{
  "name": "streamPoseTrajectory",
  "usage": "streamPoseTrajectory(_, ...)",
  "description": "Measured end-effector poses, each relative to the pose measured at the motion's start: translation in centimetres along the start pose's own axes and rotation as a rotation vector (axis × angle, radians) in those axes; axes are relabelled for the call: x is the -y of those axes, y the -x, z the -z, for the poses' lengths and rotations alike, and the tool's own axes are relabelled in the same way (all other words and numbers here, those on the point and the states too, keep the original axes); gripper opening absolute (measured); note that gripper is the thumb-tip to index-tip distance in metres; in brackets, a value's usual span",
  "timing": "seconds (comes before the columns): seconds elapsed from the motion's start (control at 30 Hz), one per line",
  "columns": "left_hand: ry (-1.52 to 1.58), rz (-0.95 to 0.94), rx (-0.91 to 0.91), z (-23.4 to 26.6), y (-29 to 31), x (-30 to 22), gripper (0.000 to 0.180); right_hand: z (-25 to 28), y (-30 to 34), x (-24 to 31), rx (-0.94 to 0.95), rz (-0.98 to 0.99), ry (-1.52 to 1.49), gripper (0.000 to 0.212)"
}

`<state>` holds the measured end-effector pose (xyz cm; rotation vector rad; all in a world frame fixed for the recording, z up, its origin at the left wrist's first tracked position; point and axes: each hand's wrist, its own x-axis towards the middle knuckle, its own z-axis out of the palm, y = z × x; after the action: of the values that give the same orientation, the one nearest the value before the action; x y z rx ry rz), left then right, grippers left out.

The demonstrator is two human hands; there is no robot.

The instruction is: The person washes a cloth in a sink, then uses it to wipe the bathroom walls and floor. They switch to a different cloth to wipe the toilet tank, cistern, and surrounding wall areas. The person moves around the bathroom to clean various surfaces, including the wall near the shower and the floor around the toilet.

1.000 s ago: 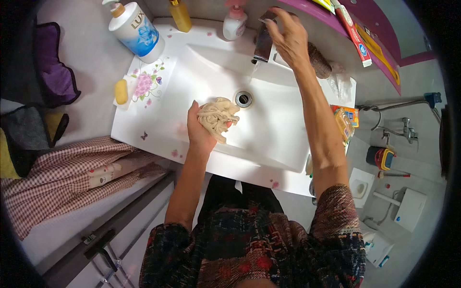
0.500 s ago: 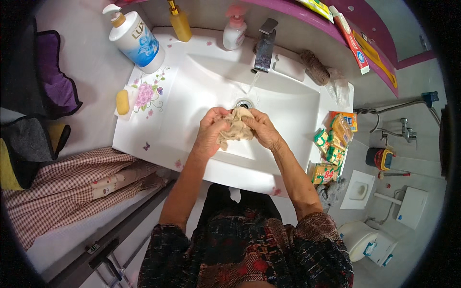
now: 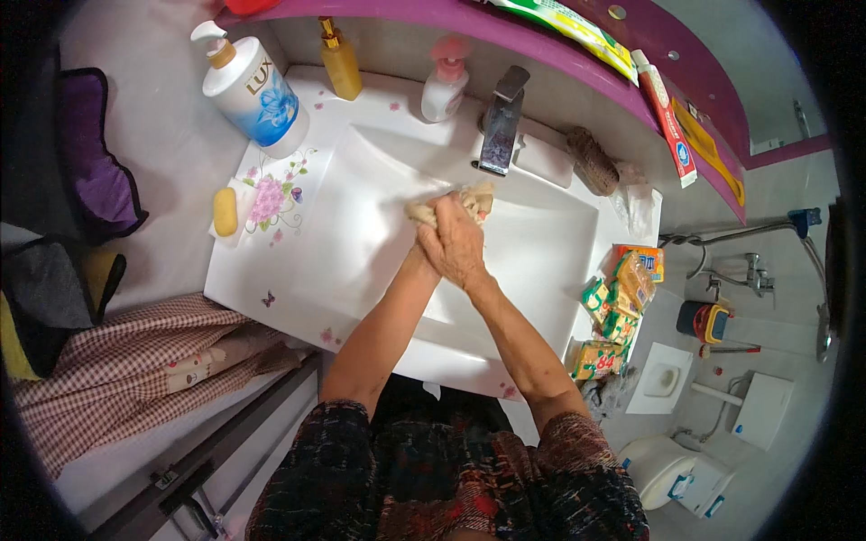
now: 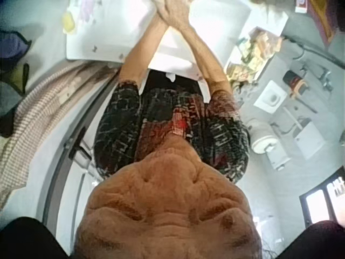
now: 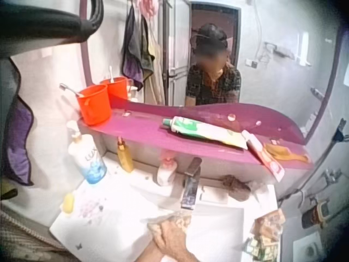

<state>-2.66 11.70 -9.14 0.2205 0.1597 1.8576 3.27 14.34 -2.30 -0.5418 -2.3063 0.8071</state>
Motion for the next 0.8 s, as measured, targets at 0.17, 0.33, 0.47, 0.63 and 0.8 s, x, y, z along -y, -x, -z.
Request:
streamPoseTrajectory(0.17,-0.143,0.0,-0.57,-5.8,-0.2,1.7,0.026,2.4,-4.3,-6.9,0.259,-0.304,0.488,0.032)
streamPoseTrajectory(0.33,-0.08,-0.098,-0.523,-1.8,-1.2,0.9,0.025,0.9,-2.6,-3.6,-0.036,-0.324,-0.11,0.038)
streamPoseTrajectory(0.47,0.021,0.05,-0.204,-1.8,0.3,0.5,0.029,-0.8,-0.9,-4.2,0.05,-0.182,0.2,0.033)
streamPoseTrajectory(0.63,-0.324,0.036,-0.689,-5.2,0.0,0.6,0.029,2.0,-3.4,-7.6,0.011,-0.421,0.115,0.025)
streamPoseTrajectory(0.8,-0.251,-0.101,-0.808,-2.7,1.1,-1.8,0.036,5.2,-3.3,-8.6,-0.185,-0.817,-1.034,0.021)
